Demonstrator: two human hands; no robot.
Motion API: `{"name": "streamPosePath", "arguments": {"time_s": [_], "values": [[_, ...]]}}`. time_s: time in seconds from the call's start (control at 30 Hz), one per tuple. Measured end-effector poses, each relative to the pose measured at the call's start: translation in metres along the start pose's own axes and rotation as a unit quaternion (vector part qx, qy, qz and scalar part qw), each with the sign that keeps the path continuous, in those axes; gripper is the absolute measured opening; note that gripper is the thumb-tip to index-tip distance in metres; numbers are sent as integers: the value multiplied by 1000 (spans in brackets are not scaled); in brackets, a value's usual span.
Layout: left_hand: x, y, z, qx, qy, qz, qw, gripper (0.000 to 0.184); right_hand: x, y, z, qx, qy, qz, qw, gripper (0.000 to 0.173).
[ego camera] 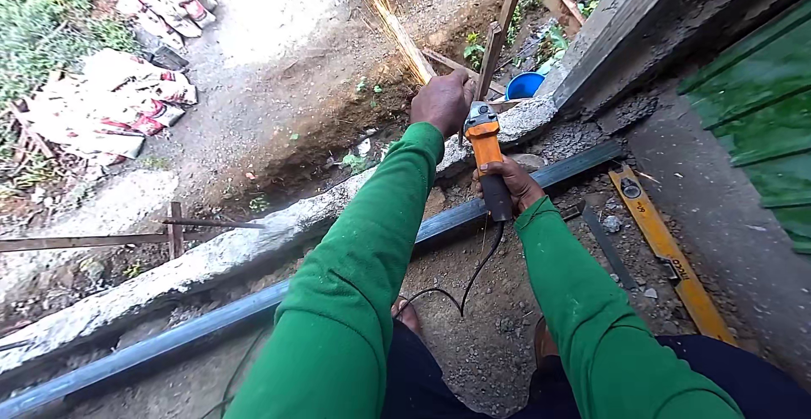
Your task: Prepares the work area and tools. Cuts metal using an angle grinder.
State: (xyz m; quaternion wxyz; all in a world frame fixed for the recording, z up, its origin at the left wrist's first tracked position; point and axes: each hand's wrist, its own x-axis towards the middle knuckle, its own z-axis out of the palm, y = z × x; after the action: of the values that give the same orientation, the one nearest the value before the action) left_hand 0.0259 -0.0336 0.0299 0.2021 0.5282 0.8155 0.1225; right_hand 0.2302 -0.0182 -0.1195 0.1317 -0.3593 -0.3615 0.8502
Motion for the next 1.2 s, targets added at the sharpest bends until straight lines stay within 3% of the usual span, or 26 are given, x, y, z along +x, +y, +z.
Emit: {"name": "streamPosePath", "arguments": {"time_s": [1.2], "values": [[-4,-3,-6,19,-4,-5,1000,38,-5,-6,7,10,17,20,1000,44]]}}
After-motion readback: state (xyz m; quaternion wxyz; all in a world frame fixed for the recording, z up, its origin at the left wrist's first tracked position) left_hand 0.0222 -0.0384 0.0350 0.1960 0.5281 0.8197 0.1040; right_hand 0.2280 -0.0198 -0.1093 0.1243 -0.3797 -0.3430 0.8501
